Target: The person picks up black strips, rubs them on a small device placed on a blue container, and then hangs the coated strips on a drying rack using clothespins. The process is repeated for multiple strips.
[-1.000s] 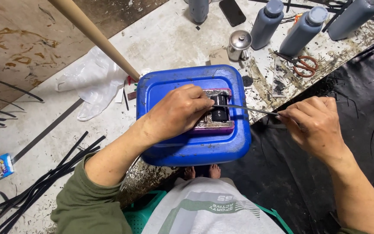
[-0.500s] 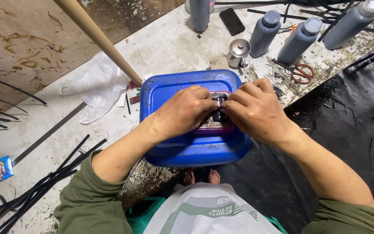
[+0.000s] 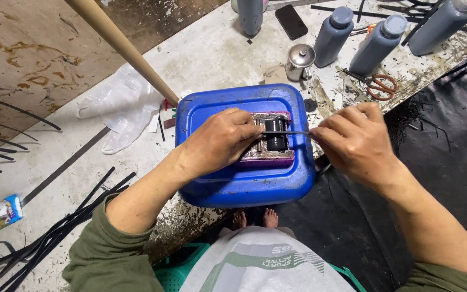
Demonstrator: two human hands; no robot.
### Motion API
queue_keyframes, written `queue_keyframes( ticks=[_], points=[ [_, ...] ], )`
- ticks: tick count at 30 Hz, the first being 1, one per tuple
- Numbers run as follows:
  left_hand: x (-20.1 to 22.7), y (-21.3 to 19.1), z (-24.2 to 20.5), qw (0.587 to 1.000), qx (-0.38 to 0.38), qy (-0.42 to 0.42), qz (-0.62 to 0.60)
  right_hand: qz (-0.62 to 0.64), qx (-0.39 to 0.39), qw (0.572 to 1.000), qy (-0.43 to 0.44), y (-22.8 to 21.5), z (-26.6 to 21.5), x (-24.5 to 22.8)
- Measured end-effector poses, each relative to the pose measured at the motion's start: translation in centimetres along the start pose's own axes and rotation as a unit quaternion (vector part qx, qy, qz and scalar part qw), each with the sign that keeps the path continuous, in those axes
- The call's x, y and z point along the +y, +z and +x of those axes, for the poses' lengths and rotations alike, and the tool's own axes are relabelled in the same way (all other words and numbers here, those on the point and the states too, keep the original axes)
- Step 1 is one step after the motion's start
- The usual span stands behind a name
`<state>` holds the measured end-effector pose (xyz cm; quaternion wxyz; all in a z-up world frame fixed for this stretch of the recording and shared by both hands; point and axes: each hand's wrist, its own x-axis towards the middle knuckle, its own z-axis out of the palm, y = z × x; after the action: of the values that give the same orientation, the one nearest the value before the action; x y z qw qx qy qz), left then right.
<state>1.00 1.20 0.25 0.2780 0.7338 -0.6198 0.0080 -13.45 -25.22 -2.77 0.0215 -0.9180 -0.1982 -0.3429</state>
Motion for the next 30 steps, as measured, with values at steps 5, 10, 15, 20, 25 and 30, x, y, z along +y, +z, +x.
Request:
queue_keyframes(
  ticks=[5,10,15,20,25,30],
  points=[
    [-0.8,0.5,-0.8,0.999,0.008,0.051,-0.016,-0.013,-0.025,1.000,0.002,-1.3,-2.1,0.9],
    [-0.8,0.6,-0.7,0.999,0.008,0.048,-0.008,-0.057,-0.030,0.998,0.025,-1.2,-5.0,2.1],
    [-0.6,1.1,-0.1,0.998,0.012,0.055,0.000,-0.045,-0.036,0.997,0.048,-1.5,-6.0,2.2],
    [-0.5,1.5,0.2,0.998,0.015,0.059,0.019,-0.042,-0.050,0.997,0.040,-0.3,-4.6,1.7],
    [0.8,0.6,1.0,0.999,0.006,0.031,0.033,0.022,0.022,0.999,0.008,0.2,2.6,-2.4],
    [0.4,1.3,0.9,0.998,0.006,0.033,0.047,0.031,0.045,0.998,-0.039,1.9,3.6,-2.5]
  ],
)
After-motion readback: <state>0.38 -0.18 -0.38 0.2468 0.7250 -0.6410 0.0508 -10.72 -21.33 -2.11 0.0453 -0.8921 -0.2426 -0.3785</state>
